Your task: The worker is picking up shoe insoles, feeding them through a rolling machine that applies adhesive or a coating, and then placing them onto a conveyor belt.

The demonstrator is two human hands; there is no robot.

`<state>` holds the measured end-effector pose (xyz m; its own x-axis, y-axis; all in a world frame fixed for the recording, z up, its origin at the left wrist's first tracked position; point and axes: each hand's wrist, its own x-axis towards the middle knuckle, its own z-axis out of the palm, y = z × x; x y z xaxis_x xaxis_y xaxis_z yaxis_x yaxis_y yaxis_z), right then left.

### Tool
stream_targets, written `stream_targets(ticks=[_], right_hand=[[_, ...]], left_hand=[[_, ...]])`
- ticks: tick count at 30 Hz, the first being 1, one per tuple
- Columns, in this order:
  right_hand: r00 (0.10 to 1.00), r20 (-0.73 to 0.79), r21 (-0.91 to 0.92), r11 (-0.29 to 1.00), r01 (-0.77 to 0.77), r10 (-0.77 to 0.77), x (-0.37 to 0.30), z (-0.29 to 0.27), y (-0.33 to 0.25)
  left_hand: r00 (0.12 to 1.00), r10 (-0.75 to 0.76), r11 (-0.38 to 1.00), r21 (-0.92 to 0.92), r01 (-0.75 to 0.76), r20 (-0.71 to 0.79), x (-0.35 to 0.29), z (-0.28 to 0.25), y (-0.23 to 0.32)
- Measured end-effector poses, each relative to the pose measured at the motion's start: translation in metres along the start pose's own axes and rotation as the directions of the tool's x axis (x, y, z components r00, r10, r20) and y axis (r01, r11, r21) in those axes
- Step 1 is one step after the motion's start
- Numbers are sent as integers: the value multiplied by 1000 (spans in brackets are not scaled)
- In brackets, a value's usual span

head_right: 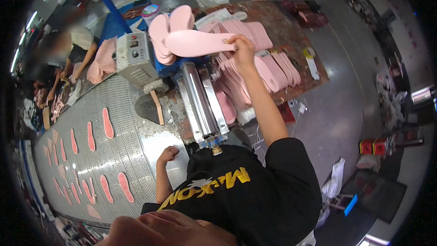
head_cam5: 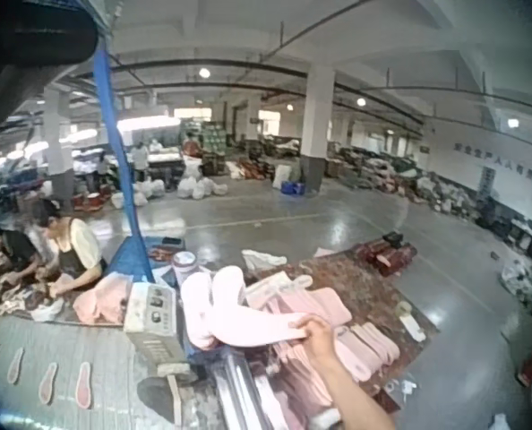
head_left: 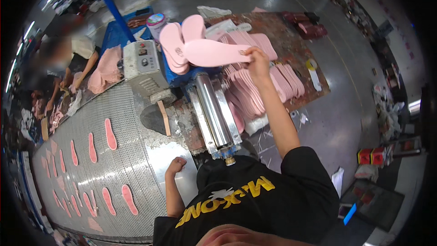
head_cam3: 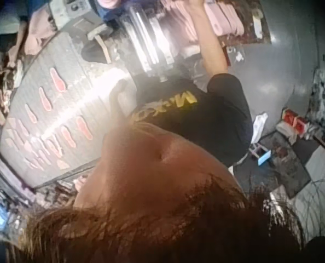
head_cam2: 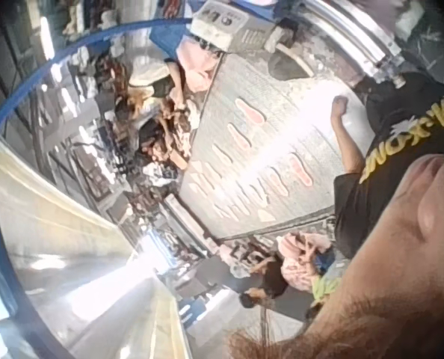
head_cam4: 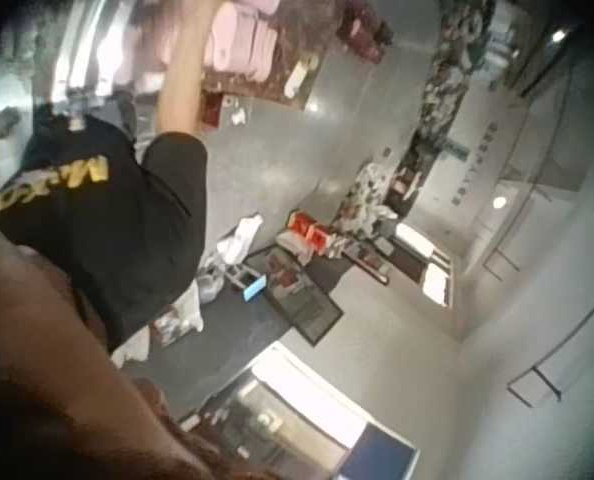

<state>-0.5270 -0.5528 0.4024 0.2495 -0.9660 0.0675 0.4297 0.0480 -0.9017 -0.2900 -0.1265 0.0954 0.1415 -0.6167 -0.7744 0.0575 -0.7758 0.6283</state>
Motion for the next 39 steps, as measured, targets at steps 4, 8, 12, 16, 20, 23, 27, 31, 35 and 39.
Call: stream_targets(ticks=[4,8,12,16,20,23,27,31,35,39], right_hand=[[971,-222,-40,996,77,-84,-46,-92,4],[948,-160,-445,878,179,-275,-76,-138,42],[998,-57,-390,921,-2,-22,-100,-96,83],[971,-16,-314,920,-233,240,-130,-62,80],[988,32,-387,913,-127,151,-163,-71,75],[930,53,-637,729,-249,364,-193,-116,94],[840,98,-862,467,-195,533,-246,-166,146],[741,142,-915,372,-154,656,-307,-255,193],[636,-52,-678,440,-588,770,-329,-296,200],[457,-272,-748,112,-654,847,-320,-300,186]], left_hand=[[907,396,916,141,-377,-148,-30,-13,52],[827,557,830,84,-551,-77,-63,-7,157],[681,732,644,313,-698,13,-86,18,239],[514,858,448,487,-749,1,-94,33,267],[434,901,325,705,-630,-28,-101,10,274],[442,896,280,733,-620,31,-104,-4,268],[472,881,273,836,-477,-18,-84,-29,227],[541,835,460,665,-589,-99,-55,-48,158],[887,454,851,-255,-460,-85,-60,-68,51],[961,191,462,-845,-269,-202,-96,-62,-45]])
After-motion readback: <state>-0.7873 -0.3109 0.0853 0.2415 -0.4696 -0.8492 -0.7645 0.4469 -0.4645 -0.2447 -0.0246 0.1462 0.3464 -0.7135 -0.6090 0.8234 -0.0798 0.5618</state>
